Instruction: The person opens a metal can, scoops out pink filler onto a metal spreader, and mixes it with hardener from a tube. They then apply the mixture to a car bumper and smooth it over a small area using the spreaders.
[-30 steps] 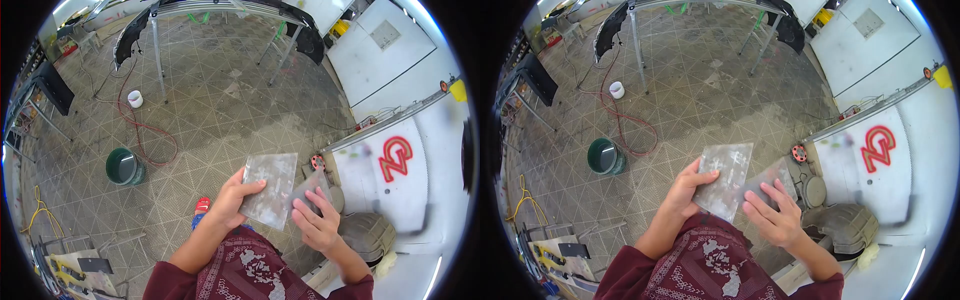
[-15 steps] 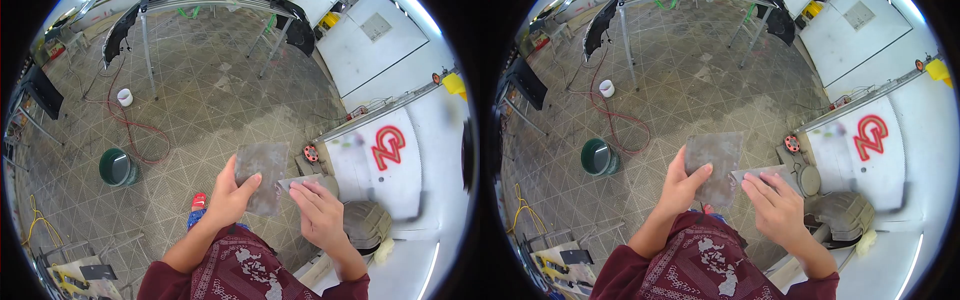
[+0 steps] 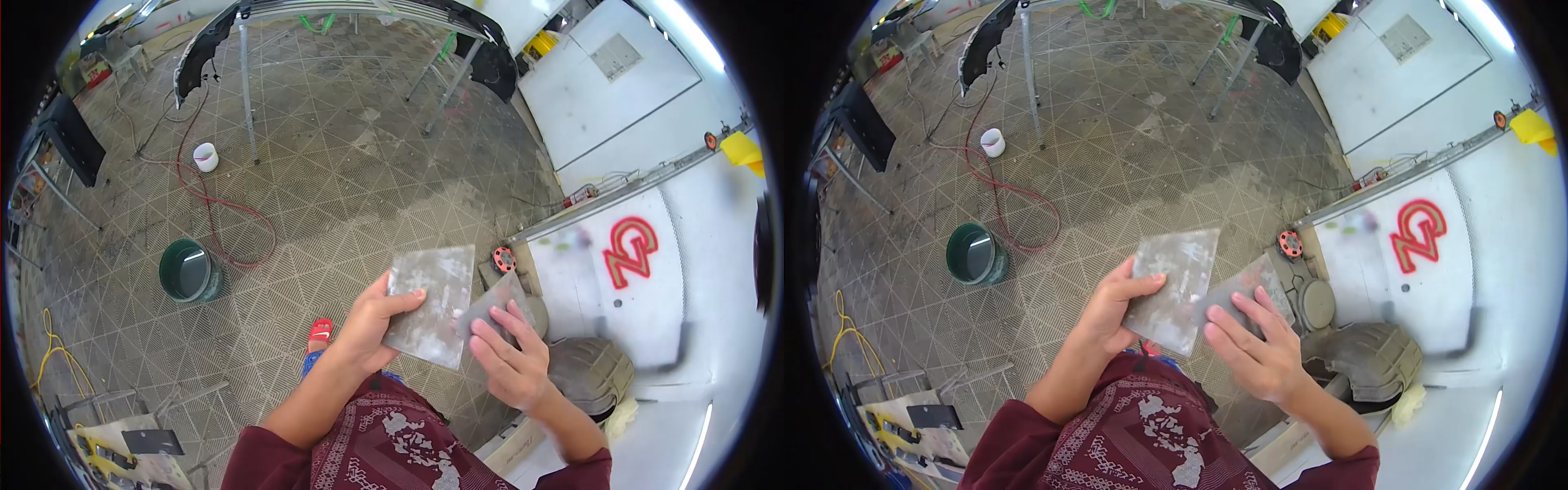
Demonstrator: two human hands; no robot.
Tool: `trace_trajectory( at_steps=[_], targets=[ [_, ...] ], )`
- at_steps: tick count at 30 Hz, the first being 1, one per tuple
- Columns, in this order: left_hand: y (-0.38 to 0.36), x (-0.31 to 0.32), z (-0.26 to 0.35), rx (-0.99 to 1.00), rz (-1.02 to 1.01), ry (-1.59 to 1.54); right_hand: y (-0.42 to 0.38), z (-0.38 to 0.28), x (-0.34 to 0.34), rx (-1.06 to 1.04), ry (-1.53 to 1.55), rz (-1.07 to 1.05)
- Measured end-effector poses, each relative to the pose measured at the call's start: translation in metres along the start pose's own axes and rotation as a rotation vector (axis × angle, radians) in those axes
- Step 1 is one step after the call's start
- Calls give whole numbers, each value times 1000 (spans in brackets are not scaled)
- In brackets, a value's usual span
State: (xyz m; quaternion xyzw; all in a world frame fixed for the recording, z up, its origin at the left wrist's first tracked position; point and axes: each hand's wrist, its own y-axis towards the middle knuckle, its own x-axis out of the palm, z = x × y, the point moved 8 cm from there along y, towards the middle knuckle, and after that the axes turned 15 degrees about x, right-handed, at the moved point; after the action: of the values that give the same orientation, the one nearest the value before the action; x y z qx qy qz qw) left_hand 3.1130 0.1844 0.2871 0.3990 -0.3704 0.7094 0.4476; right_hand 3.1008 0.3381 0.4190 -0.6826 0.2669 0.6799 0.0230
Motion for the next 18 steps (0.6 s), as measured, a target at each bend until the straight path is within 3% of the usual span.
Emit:
trace_trajectory(
  at_steps=[3, 5, 9, 11, 18],
  targets=[
    [-5, -1, -5, -105, 35, -147, -20, 21, 13, -46, 4, -29],
    [-3, 0, 4, 6, 14, -79, -24, 42, 4, 112, 115, 114],
    [-6, 13, 12, 118, 7, 93, -1, 34, -19, 230, 239, 162],
    [-9, 21, 21, 328, -51, 301, 9, 24, -18, 220, 154, 28],
    [-15, 29, 20, 403, -77, 619, 4, -1, -14, 135, -85, -126]
  ],
)
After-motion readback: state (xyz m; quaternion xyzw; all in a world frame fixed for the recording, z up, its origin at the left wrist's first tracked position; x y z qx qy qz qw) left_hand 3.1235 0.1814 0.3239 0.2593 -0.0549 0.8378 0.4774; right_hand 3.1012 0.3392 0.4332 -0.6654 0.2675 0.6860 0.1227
